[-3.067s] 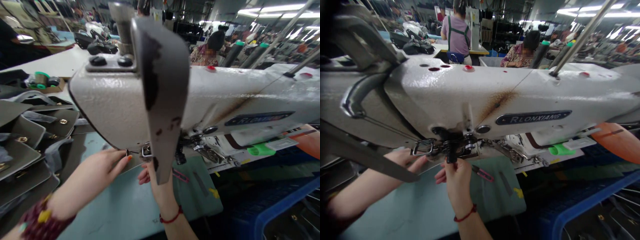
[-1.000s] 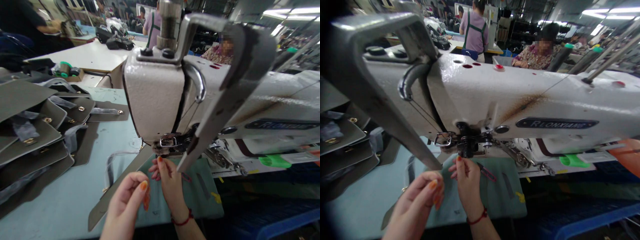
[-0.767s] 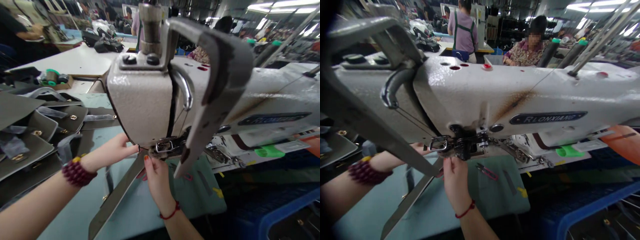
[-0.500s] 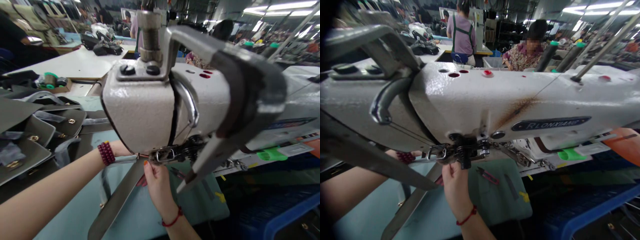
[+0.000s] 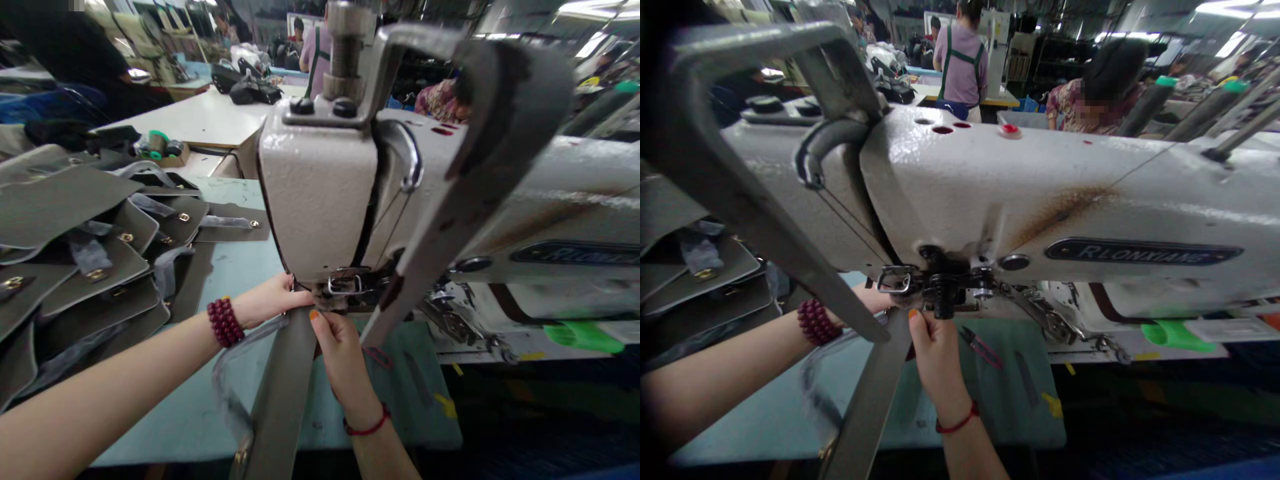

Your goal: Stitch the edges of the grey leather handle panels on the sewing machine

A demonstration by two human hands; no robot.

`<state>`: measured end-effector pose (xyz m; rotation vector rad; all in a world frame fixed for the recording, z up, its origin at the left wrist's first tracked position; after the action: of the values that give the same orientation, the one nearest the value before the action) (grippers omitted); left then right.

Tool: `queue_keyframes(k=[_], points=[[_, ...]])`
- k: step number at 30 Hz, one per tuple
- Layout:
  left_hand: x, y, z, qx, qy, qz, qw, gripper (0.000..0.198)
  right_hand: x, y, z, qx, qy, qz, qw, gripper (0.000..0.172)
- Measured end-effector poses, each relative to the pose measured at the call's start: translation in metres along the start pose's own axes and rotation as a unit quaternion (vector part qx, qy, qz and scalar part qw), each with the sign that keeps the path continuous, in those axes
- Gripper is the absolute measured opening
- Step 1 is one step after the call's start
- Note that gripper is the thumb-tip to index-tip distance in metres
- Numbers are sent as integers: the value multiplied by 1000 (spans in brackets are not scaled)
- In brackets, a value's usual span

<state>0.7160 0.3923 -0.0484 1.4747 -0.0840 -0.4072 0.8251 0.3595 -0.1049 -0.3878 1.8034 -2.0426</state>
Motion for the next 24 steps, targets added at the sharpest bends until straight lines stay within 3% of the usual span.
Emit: queue_keyframes(k=[3,8,13,16,21,24], points=[[10,-10,6,-1,-17,9,1000,30,-9,-1,0,4,-16,12,1000,38],[8,-32,10,-11,11,0,1000,39,-17,-4,1,2,-31,42,999,38],[0,-32,17,-44,23,-23,998,41,-15,-6,6,-3,-32,63,997,41],[-11,-39,28,-77,63,3,995,43,-14,-5,12,0,-35,66,997,41],[-16,-82,61,-97,161,219,958,51,-17,-3,24,12,-27,80,996,42],[-9,-100,84,-95,181,187,961,64,-16,2,34,30,-40,81,995,42]])
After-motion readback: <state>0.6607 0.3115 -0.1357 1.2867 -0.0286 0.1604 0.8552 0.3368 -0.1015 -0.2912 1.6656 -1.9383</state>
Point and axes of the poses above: each hand's wrist, its own z-axis away from the middle knuckle, its own x-axis out of the palm, y = z × x, the point moved 9 cm from there along -z, towards the middle knuckle, and after that the axes turned 7 degrees about -y, right-handed, at the moved point
